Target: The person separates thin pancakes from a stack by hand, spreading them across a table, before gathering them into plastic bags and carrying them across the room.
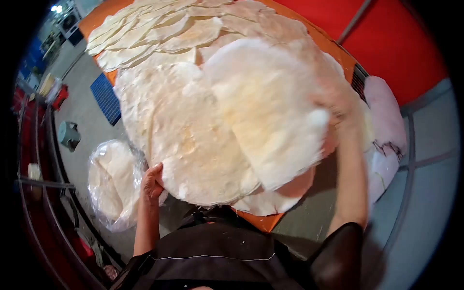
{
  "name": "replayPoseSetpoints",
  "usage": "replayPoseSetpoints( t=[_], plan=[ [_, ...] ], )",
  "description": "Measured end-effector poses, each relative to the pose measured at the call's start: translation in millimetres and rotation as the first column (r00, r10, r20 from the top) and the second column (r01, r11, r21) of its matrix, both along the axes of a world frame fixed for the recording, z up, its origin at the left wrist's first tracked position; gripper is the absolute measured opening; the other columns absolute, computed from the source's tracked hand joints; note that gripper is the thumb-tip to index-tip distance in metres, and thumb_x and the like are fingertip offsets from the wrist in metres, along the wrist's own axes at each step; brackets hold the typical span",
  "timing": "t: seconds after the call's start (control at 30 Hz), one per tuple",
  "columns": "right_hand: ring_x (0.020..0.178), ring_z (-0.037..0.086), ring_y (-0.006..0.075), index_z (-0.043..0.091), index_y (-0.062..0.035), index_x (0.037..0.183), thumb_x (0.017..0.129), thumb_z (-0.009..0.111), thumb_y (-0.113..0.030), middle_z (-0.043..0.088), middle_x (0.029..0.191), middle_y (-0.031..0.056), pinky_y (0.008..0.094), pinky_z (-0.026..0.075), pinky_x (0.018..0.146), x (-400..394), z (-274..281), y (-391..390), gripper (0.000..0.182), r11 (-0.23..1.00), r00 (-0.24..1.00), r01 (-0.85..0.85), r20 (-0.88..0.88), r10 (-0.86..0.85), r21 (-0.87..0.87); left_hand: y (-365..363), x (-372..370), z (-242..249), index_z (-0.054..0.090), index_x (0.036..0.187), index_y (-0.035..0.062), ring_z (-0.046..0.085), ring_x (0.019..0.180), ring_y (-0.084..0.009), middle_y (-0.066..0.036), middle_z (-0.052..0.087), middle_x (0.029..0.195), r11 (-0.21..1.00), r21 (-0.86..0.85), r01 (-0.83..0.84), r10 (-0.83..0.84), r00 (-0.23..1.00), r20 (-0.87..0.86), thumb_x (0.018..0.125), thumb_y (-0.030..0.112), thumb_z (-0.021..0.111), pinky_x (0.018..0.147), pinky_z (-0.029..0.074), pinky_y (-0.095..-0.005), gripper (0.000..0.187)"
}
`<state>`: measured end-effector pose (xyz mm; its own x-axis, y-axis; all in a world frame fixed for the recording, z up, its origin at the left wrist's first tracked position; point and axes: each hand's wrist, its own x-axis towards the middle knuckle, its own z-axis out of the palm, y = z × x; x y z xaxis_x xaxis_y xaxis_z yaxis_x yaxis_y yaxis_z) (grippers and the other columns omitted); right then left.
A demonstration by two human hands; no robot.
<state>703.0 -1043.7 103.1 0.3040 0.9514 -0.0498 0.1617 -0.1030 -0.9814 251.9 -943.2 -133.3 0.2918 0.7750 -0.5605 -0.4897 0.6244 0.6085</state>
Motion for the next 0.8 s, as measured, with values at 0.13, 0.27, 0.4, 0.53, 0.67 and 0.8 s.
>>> replayPoseSetpoints(
  t=[0.13, 0.27, 0.4, 0.53, 0.67, 0.8],
  plan=[
    [0.091, 0.056, 0.0131, 0.048, 0.0027, 0.114, 0.073, 0.059, -0.004, 0.057, 0.104, 0.0066, 0.0267, 0.045, 0.079, 52, 152, -72, 0.043, 0.993, 0.895, 0.114, 0.431, -0.114, 0.025, 1, 1, 22, 0.055, 0.082, 0.0014, 0.055, 0.078, -0.0149, -0.005, 0.058, 0.081, 0.985, -0.001, 0.175, -0.174, 0.983, 0.059, 0.08, 0.01, 0.052, 0.073, 0.045, -0.0263, 0.009],
    [0.086, 0.056, 0.0105, 0.052, 0.0016, 0.108, 0.074, 0.047, -0.002, 0.059, 0.096, 0.0043, 0.0227, 0.045, 0.078, 36, 178, -103, 0.035, 0.959, 0.581, 0.276, 0.805, -0.116, -0.062, 10, -30, -8, 0.054, 0.091, -0.0011, 0.056, 0.081, -0.0196, -0.009, 0.059, 0.088, 0.951, 0.125, 0.283, -0.309, 0.878, 0.366, 0.078, 0.005, 0.049, 0.075, 0.045, -0.031, 0.015],
    [0.067, 0.053, 0.0104, 0.06, -0.0022, 0.092, 0.081, 0.048, -0.02, 0.062, 0.084, 0.0064, 0.0266, 0.043, 0.06, 49, 39, -116, 0.024, 0.871, 0.409, 0.491, 0.887, -0.212, -0.018, -4, -16, 80, 0.046, 0.112, 0.0007, 0.055, 0.092, -0.029, -0.012, 0.055, 0.103, 0.932, 0.174, 0.316, -0.353, 0.898, 0.26, 0.07, 0.005, 0.054, 0.084, 0.041, -0.0449, 0.043],
    [0.097, 0.053, 0.0327, 0.043, -0.0007, 0.118, 0.08, 0.05, -0.026, 0.055, 0.105, 0.0215, 0.0439, 0.042, 0.081, 29, -122, -158, 0.046, 0.791, 0.511, 0.417, 0.835, 0.204, -0.448, 5, 4, 119, 0.031, 0.124, 0.0, 0.052, 0.099, -0.0265, -0.016, 0.049, 0.113, 0.809, 0.351, 0.472, -0.54, 0.832, 0.126, 0.071, 0.003, 0.057, 0.077, 0.046, -0.0376, 0.06],
    [0.092, 0.055, 0.0336, 0.038, 0.0006, 0.12, 0.074, 0.062, -0.027, 0.054, 0.104, 0.023, 0.0393, 0.044, 0.075, -59, -88, -108, 0.059, 0.856, 0.513, 0.473, 0.855, -0.077, -0.207, 1, 46, 123, 0.028, 0.124, 0.0013, 0.054, 0.083, -0.0197, -0.013, 0.051, 0.1, 0.81, 0.305, 0.501, -0.385, 0.846, -0.368, 0.069, 0.008, 0.066, 0.061, 0.044, -0.0256, 0.067],
    [0.092, 0.056, 0.0287, 0.028, 0.0019, 0.127, 0.055, 0.079, -0.038, 0.053, 0.107, 0.0205, 0.0343, 0.046, 0.077, -147, -68, -19, 0.097, 0.991, 0.93, 0.133, 0.347, -0.125, 0.003, -6, 70, 129, 0.027, 0.121, -0.0005, 0.054, 0.077, -0.0176, -0.013, 0.05, 0.094, 0.822, 0.307, 0.48, -0.267, 0.8, -0.537, 0.064, 0.016, 0.074, 0.056, 0.044, -0.0247, 0.076]
  ],
)
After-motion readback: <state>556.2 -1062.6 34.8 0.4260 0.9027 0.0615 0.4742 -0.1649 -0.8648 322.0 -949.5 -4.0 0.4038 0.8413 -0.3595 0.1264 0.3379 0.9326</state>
